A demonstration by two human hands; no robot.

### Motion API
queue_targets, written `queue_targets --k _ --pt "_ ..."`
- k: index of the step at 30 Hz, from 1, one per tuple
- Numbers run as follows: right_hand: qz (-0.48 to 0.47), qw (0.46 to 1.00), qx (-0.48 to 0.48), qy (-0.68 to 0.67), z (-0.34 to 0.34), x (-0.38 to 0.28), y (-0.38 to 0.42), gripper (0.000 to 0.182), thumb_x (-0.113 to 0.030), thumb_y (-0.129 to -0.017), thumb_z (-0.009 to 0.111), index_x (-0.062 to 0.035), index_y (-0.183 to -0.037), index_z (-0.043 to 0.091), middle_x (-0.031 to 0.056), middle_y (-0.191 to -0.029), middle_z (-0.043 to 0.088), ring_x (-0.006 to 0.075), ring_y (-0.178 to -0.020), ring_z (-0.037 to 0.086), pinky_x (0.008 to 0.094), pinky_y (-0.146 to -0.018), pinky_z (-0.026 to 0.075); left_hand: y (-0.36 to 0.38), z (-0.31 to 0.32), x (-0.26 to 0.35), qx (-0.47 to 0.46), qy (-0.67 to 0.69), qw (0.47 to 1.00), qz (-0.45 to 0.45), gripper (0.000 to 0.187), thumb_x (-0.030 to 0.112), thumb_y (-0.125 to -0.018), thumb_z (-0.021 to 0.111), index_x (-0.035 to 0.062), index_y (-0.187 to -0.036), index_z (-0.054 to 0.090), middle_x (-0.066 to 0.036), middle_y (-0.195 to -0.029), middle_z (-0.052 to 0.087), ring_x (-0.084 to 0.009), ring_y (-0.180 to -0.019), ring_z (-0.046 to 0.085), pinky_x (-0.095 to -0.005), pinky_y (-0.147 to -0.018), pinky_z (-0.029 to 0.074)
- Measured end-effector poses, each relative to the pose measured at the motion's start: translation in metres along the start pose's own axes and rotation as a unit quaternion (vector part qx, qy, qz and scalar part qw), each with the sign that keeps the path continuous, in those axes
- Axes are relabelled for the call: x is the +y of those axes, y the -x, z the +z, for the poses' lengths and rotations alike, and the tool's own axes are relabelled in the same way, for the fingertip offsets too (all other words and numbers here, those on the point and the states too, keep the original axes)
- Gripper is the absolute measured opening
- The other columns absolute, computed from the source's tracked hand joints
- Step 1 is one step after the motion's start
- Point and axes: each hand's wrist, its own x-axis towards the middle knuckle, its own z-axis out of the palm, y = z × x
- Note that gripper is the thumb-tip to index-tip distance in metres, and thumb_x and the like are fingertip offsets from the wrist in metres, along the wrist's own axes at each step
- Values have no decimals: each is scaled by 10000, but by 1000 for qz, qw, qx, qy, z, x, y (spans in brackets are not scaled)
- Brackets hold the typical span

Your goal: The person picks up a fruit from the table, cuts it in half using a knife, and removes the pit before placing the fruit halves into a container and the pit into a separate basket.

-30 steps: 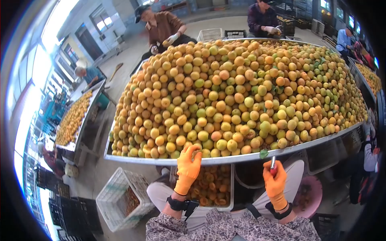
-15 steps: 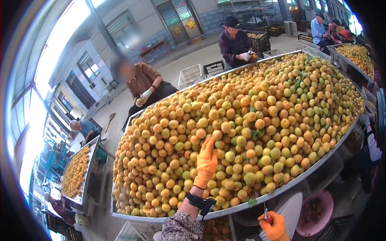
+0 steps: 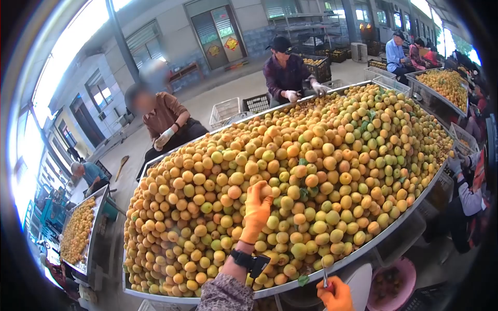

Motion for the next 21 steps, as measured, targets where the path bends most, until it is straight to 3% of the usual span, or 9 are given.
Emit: queue_targets --k 1,3,7,9,11,14,17,19,21 --pt "-54 994 35 -93 11 18 -2 75 -87 -888 616 -13 -888 623 -29 -647 514 58 -540 433 232 -483 342 17 -10 11 -23 247 959 -137 464 7 -836 612 60 -1283 497 -153 -1178 553 -244 -960 581 -331 -810 482" --pt "57 976 -37 -208 15 2 -5 191 -166 -930 564 6 -980 495 82 -744 577 52 -440 399 210 -396 309 58 -37 52 -69 496 845 -188 473 114 -897 584 17 -1341 450 -170 -1242 543 -212 -953 581 -295 -810 473" --pt "76 966 -161 -188 40 -16 -2 410 -421 -949 570 -26 -997 471 92 -780 564 66 -431 394 217 -379 297 142 -79 108 -73 661 700 -259 569 236 -880 586 -27 -1356 416 -181 -1296 505 -268 -1023 551 -335 -877 447" --pt "115 946 -232 -194 53 -19 8 420 -431 -942 577 -24 -1009 499 78 -761 551 68 -444 400 218 -396 298 181 -96 104 -113 671 705 -201 632 291 -879 585 -31 -1384 384 -174 -1273 516 -244 -990 544 -288 -805 443" --pt "166 923 -284 -198 64 -23 23 383 -381 -972 555 -11 -1072 553 20 -729 524 43 -520 394 194 -469 318 217 -107 118 -25 637 725 -261 640 336 -892 582 -15 -1390 387 -171 -1226 536 -222 -912 545 -281 -718 444" --pt "133 913 -346 -171 81 -18 40 383 -388 -977 544 -14 -1055 559 4 -685 507 46 -538 396 204 -483 322 253 -126 129 -49 682 685 -251 637 417 -934 540 1 -1392 384 -165 -1123 567 -208 -830 546 -290 -673 450" --pt "104 917 -378 -74 92 -18 55 372 -381 -983 535 -13 -1026 568 -12 -639 482 49 -554 397 216 -500 327 280 -134 129 -35 665 711 -225 684 536 -965 422 -2 -1385 381 -183 -999 576 -265 -862 590 -306 -614 447" --pt "117 911 -393 -46 96 -19 63 366 -377 -987 529 -13 -988 569 -14 -621 471 53 -564 396 226 -513 334 291 -138 138 17 626 735 -260 722 610 -954 366 11 -1357 409 -149 -884 554 -230 -765 558 -301 -587 431" --pt "94 912 -397 -48 101 -23 70 372 -382 -990 521 -15 -957 571 -20 -612 467 47 -542 390 220 -494 323 300 -142 138 7 664 700 -264 728 640 -936 379 24 -1319 441 -122 -814 521 -190 -656 490 -293 -563 408"
